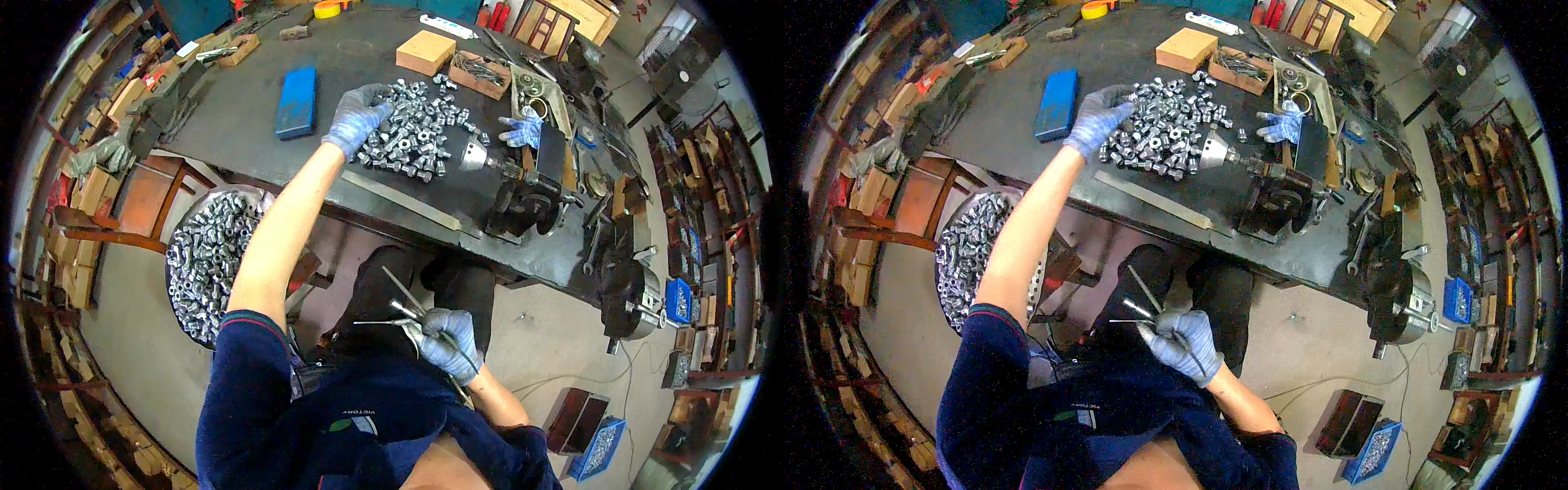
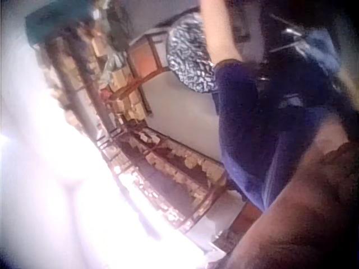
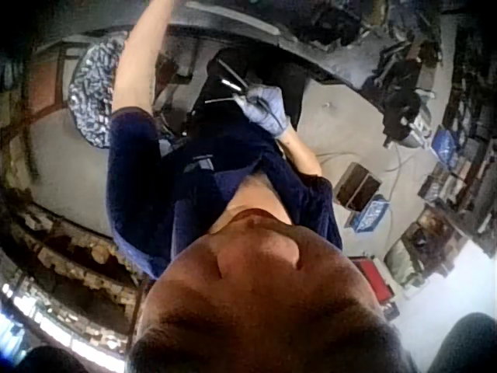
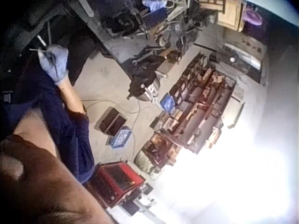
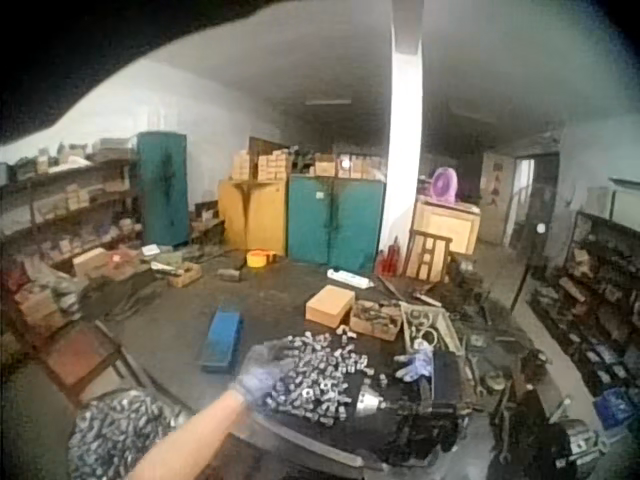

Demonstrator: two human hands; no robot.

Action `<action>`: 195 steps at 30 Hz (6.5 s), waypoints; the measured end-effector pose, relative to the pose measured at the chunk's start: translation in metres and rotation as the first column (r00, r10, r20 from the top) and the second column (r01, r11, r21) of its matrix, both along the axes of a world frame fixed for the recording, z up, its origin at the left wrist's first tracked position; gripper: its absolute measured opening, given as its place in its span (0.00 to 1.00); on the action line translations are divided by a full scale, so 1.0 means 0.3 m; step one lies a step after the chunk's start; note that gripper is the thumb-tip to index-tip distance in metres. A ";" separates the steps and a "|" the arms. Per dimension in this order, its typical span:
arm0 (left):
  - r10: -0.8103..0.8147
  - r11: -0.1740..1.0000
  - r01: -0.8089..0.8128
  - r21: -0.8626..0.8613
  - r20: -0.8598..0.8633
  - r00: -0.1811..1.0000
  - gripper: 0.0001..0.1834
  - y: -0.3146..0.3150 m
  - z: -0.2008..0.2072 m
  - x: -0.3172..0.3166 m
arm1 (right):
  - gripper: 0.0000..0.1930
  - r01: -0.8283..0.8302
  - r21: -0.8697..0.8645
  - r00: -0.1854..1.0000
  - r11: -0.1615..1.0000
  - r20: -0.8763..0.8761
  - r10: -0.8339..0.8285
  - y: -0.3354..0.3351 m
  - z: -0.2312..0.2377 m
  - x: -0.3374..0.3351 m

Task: The person picks up metal components one by one from a tray and uses a set of calipers to measure them, then places them into a pile on a workbench.

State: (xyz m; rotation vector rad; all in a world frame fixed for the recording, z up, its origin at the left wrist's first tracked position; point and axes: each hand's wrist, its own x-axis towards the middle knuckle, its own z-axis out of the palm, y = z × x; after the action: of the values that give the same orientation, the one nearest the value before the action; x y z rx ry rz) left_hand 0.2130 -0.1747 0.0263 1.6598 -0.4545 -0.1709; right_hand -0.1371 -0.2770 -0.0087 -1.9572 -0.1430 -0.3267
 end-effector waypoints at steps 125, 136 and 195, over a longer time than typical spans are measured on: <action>-0.227 0.972 0.209 0.104 0.220 0.949 0.17 0.104 0.004 -0.350 | 0.16 0.097 0.099 0.995 0.990 0.011 -0.099 -0.025 -0.053 0.050; -0.478 0.878 0.378 -0.293 -0.489 0.730 0.17 0.289 -0.162 -0.785 | 0.16 0.071 0.168 0.967 0.983 -0.253 -0.027 0.048 -0.136 0.069; -0.360 0.933 0.312 -0.180 -0.449 0.818 0.15 0.418 -0.095 -0.775 | 0.18 -0.165 -0.138 0.984 0.977 0.050 0.173 0.039 -0.029 0.113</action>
State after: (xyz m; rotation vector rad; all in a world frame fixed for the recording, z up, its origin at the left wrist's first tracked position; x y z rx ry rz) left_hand -0.0194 -0.0492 -0.0022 1.3636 -0.3671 -0.7941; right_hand -0.1031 -0.2652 -0.0173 -2.0513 -0.3774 -0.2711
